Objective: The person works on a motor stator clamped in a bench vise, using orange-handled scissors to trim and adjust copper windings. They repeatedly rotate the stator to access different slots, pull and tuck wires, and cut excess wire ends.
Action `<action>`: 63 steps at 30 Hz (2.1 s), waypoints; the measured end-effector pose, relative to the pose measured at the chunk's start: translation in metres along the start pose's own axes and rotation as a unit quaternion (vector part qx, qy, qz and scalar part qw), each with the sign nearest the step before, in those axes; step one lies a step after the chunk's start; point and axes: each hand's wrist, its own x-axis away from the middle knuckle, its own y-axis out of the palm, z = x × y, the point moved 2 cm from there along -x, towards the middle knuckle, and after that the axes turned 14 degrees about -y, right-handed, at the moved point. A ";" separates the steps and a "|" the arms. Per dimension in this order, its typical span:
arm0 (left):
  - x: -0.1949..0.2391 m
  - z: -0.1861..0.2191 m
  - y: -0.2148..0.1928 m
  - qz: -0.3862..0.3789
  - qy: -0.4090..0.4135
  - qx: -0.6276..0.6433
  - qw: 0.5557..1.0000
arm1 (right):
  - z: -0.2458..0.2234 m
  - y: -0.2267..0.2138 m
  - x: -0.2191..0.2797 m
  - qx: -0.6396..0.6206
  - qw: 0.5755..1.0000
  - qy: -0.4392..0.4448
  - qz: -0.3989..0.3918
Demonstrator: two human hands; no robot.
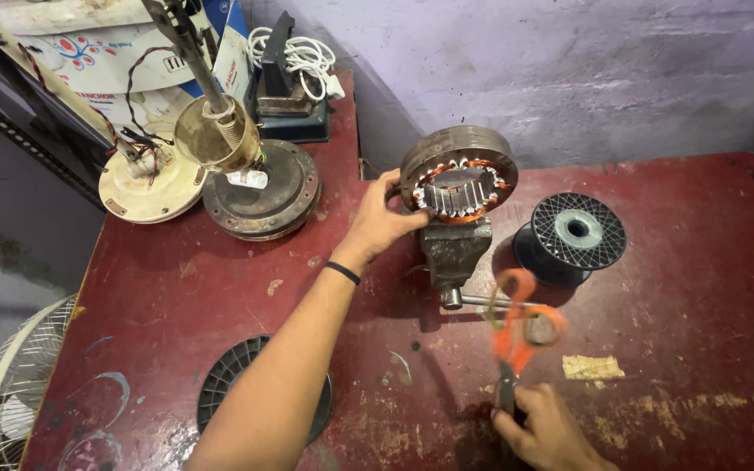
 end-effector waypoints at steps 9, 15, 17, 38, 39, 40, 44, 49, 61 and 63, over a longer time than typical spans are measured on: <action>-0.004 -0.011 -0.001 0.024 -0.014 -0.024 0.999 | -0.031 -0.003 -0.002 0.172 0.963 -0.142 -0.153; -0.008 -0.019 -0.002 0.013 -0.019 -0.015 1.000 | -0.053 -0.035 -0.045 0.092 0.995 -0.020 0.031; -0.008 -0.022 -0.001 0.010 -0.020 -0.008 1.000 | -0.067 -0.057 -0.067 -0.055 0.964 -0.059 0.254; -0.010 -0.029 -0.005 0.026 0.082 -0.098 0.992 | -0.131 -0.086 -0.160 -0.339 0.886 -0.064 0.309; -0.010 -0.028 -0.005 0.019 0.076 -0.093 0.993 | -0.130 -0.085 -0.160 -0.340 0.886 -0.061 0.308; -0.009 -0.028 -0.005 0.013 0.070 -0.089 0.993 | -0.128 -0.084 -0.160 -0.336 0.887 -0.051 0.311; -0.008 -0.026 -0.005 0.007 0.065 -0.075 0.995 | -0.125 -0.081 -0.155 -0.309 0.883 -0.068 0.346; -0.009 -0.029 -0.003 0.001 0.077 -0.058 0.995 | -0.125 -0.077 -0.157 -0.271 0.895 -0.081 0.344; -0.009 -0.027 -0.003 -0.040 0.088 -0.020 0.995 | -0.120 -0.088 -0.174 -0.305 0.922 -0.015 0.240; -0.009 -0.026 -0.002 -0.070 0.054 0.009 0.996 | -0.118 -0.092 -0.176 -0.311 0.923 -0.011 0.226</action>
